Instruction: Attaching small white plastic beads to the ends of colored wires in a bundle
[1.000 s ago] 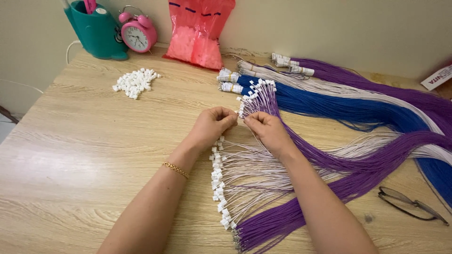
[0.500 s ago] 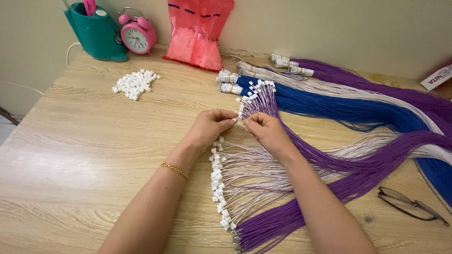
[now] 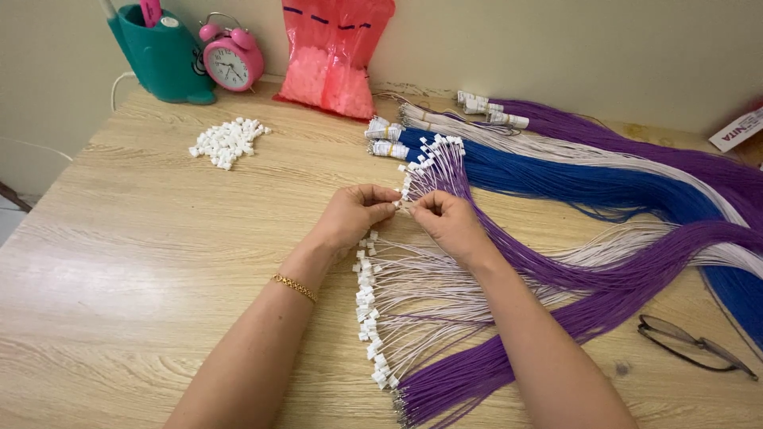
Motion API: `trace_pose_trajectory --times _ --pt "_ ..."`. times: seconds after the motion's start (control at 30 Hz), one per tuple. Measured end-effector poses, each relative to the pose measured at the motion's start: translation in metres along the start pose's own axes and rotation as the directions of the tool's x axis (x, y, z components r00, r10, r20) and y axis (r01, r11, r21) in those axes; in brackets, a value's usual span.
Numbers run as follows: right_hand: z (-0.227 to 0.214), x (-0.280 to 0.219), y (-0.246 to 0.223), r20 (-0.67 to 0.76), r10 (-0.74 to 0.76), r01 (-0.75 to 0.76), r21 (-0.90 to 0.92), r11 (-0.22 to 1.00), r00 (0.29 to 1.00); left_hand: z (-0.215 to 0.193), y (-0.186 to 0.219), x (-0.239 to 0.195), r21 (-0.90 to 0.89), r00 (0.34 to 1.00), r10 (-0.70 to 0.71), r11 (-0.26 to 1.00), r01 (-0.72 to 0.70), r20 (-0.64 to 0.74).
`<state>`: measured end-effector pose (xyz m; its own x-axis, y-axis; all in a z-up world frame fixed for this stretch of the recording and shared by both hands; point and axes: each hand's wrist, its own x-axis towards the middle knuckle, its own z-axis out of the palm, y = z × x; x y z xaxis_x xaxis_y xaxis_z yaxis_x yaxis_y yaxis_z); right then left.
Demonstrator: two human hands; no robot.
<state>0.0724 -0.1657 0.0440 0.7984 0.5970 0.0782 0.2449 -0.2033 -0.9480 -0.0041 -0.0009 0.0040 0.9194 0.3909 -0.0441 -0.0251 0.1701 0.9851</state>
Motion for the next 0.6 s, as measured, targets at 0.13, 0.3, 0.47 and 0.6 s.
trace_pose_trajectory --times 0.13,0.3,0.47,0.6 --pt "0.000 0.000 0.001 0.001 0.002 -0.002 0.009 1.000 1.000 -0.001 0.000 0.001 -0.012 1.000 -0.002 1.000 0.002 0.006" --pt "-0.001 -0.002 -0.002 -0.006 0.007 -0.007 -0.014 1.000 1.000 -0.002 -0.004 0.002 -0.004 1.000 0.000 1.000 0.000 0.010" --pt "-0.001 0.001 0.003 -0.003 -0.003 0.003 0.007 1.000 1.000 -0.002 -0.004 0.003 -0.036 1.000 -0.006 0.999 0.007 0.019" --pt "0.000 0.003 0.008 -0.004 -0.009 0.009 0.013 1.000 1.000 -0.003 -0.007 0.005 -0.056 1.000 -0.016 0.998 0.018 0.027"
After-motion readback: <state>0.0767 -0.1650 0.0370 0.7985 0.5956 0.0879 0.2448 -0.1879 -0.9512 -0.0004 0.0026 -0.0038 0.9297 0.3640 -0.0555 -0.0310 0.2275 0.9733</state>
